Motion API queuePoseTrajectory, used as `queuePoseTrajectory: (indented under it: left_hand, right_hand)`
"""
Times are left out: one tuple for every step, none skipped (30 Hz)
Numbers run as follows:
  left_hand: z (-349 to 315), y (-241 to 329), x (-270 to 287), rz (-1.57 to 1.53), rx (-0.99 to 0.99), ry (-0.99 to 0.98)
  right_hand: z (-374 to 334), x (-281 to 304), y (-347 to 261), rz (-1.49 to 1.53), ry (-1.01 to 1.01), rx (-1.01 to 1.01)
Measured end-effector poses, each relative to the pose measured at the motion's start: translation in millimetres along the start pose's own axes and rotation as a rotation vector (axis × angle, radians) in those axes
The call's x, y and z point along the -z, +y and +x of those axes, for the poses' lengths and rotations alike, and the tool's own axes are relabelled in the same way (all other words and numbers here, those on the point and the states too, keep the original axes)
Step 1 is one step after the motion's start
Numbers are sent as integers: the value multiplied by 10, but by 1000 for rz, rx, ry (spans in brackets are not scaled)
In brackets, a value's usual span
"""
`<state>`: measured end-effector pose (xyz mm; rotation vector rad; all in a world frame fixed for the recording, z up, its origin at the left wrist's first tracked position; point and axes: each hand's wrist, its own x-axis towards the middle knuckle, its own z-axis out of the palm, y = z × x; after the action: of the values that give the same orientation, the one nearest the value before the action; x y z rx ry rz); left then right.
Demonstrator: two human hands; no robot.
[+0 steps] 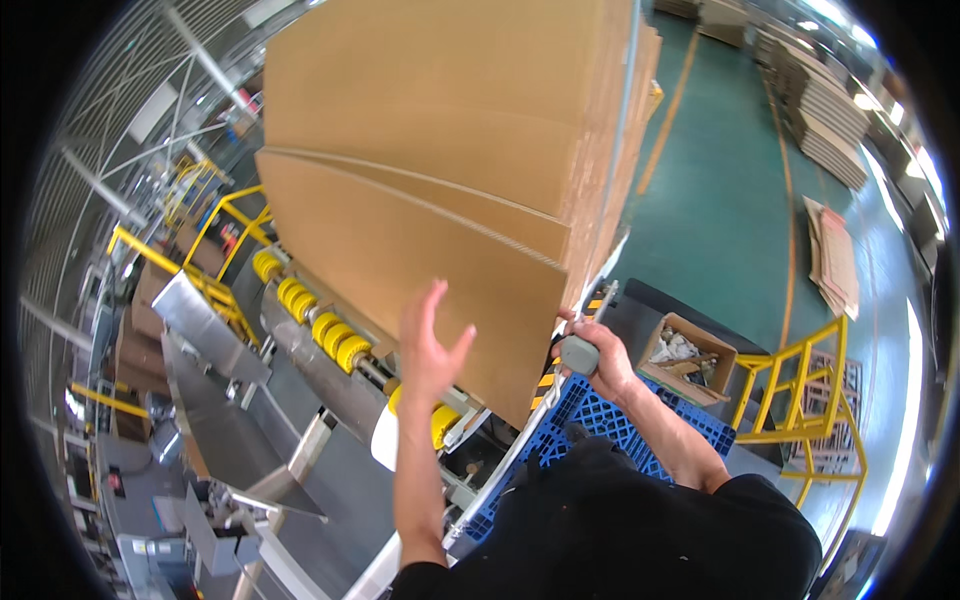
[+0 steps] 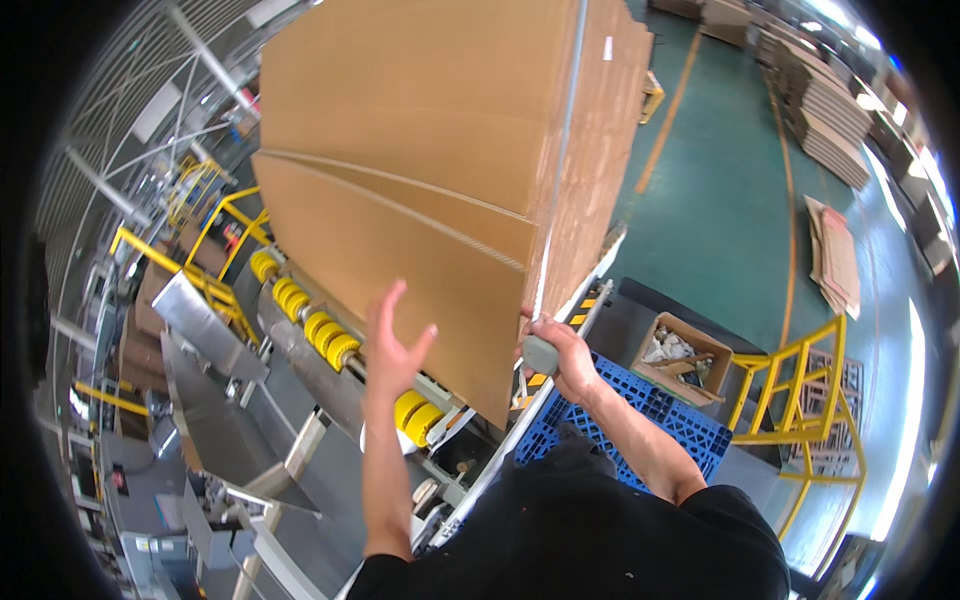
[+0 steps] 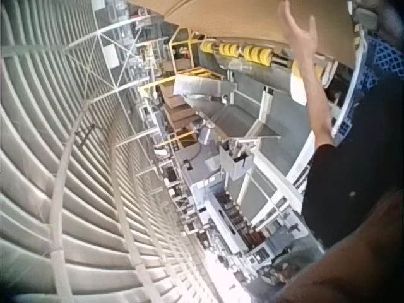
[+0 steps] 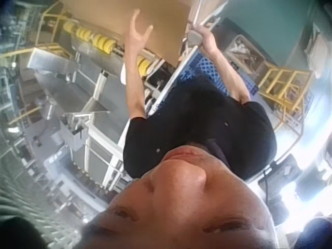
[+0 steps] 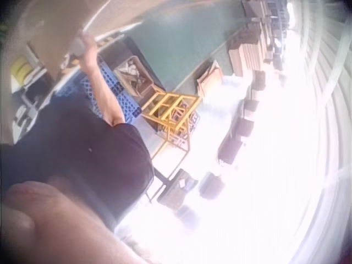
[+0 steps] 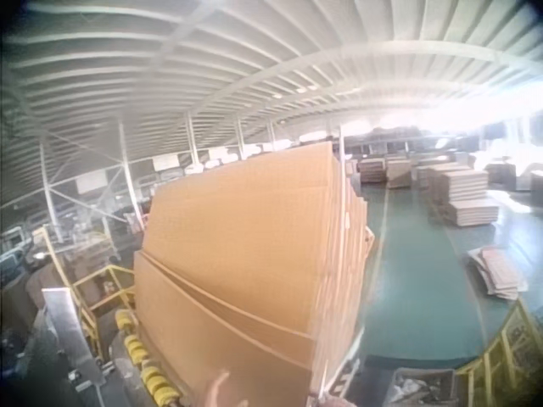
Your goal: The person holds a slip of paper, uses a tape measure to measure the width of a large piece of corrugated cardboard on a machine, and then interacts with a control panel by pressing buttons and a touchscreen.
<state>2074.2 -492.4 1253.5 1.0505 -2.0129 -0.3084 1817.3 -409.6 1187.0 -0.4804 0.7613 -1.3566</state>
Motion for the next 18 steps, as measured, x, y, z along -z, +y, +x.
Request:
queuePoseTrajectory:
  left_hand:
    - [306, 27, 106, 18, -110, -37]
    - [559, 27, 168, 32, -221, -74]
    - [748, 19, 264, 120, -287, -146]
    - [876, -32, 370, 215, -351, -214]
    - [949, -179, 481, 284, -354, -373]
    - [1012, -293, 550, 257, -283, -561]
    - [987, -353, 598, 265, -288, -592]
    - [975, -395, 608, 274, -300, -623]
    - [916, -431, 579, 264, -375, -522]
    - [832, -463, 540, 252, -446, -418]
    - [769, -493, 392, 212, -519, -323]
    - [700, -526, 412, 224, -543, -285]
    - [678, -547, 409, 234, -567, -246]
    - [679, -547, 320, 225, -592, -202]
    - [705, -531, 319, 225, -590, -240]
    - [760, -527, 265, 211, -593, -262]
    - [807, -547, 275, 216, -591, -283]
    - [867, -543, 227, 211, -598, -310]
  right_hand:
    - [-71, -70, 40, -9, -35, 1]
    - [-148, -124, 105, -19, -29, 2]
    - [-230, -209, 170, -6, -42, -7]
    - [-299, -307, 249, 10, -62, -19]
    - [-422, -484, 251, 39, -67, -32]
    - [-513, -505, 306, 48, -30, 9]
    - [-609, -519, 367, 58, 3, 46]
    - [-681, -524, 431, 69, 39, 90]
    - [-822, -558, 479, 21, 135, 111]
    - [-946, -491, 603, -27, 206, 106]
    - [-1084, -371, 757, -29, 303, 132]
    - [-1218, -331, 965, -24, 372, 133]
    - [-1363, -315, 1153, -69, 451, 90]
    - [-1539, -292, 1339, -65, 529, 89]
    - [-1722, -233, 1525, -65, 551, 59]
    - [-1908, -157, 1699, -61, 576, 35]
    - [-2045, -147, 1850, -37, 622, 11]
    - [-2191, -136, 1990, -7, 680, -6]
